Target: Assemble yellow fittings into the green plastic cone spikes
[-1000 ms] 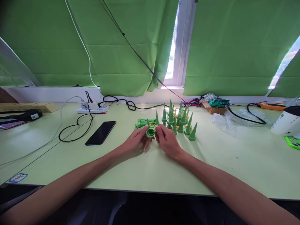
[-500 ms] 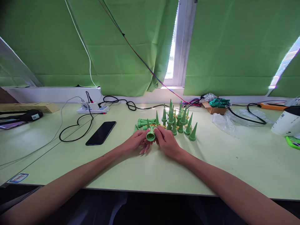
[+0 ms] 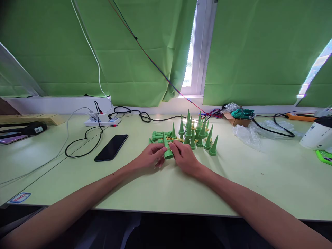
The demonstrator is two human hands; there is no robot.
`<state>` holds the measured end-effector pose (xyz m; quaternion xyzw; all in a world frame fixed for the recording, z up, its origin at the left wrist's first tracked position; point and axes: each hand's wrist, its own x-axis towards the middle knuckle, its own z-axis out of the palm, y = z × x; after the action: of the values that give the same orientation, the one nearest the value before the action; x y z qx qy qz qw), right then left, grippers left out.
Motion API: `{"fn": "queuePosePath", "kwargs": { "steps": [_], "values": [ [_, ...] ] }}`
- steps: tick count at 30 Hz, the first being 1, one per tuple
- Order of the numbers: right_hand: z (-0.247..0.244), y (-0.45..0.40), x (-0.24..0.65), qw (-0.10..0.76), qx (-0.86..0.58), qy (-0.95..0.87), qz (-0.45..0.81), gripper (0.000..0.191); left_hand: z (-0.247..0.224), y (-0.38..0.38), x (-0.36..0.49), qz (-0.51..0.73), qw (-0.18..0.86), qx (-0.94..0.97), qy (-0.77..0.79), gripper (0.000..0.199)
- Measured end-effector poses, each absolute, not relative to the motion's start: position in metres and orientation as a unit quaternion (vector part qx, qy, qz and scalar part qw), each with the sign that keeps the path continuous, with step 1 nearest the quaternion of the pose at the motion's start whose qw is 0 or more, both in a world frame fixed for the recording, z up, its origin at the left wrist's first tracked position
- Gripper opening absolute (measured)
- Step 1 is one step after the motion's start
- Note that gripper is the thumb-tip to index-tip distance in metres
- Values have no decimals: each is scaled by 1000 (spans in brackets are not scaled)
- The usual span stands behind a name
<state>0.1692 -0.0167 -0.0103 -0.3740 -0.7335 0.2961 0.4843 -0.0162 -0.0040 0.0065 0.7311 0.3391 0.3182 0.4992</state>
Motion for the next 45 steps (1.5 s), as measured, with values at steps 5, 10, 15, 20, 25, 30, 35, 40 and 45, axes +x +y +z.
{"fn": "queuePosePath", "kwargs": {
  "steps": [5, 10, 15, 20, 25, 30, 35, 40, 45],
  "values": [
    [-10, -16, 170, 480, -375, -740, 286, 48, 11, -5, -17, 325, 471, 754, 322, 42],
    [-9, -16, 169, 475, -379, -750, 262, 48, 11, -6, -17, 337, 445, 764, 324, 39],
    [-6, -18, 168, 468, -384, -756, 248, 50, 13, -7, -15, 355, 436, 767, 309, 37],
    [-6, -17, 167, 465, -385, -758, 246, 51, 10, -6, -15, 382, 375, 796, 284, 30],
    [-7, -16, 166, 463, -392, -755, 250, 52, 10, -7, -16, 377, 329, 823, 270, 20],
    [-8, -15, 167, 458, -400, -750, 260, 51, 10, -7, -15, 378, 272, 841, 275, 15],
    [-8, -14, 167, 463, -403, -743, 267, 48, 6, -6, -16, 388, 240, 851, 261, 12],
    [-9, -14, 165, 461, -409, -732, 290, 47, 2, -4, -16, 413, 210, 858, 222, 10],
    [-11, -12, 165, 467, -409, -718, 315, 47, -1, -2, -16, 412, 193, 863, 220, 12]
  ]
}}
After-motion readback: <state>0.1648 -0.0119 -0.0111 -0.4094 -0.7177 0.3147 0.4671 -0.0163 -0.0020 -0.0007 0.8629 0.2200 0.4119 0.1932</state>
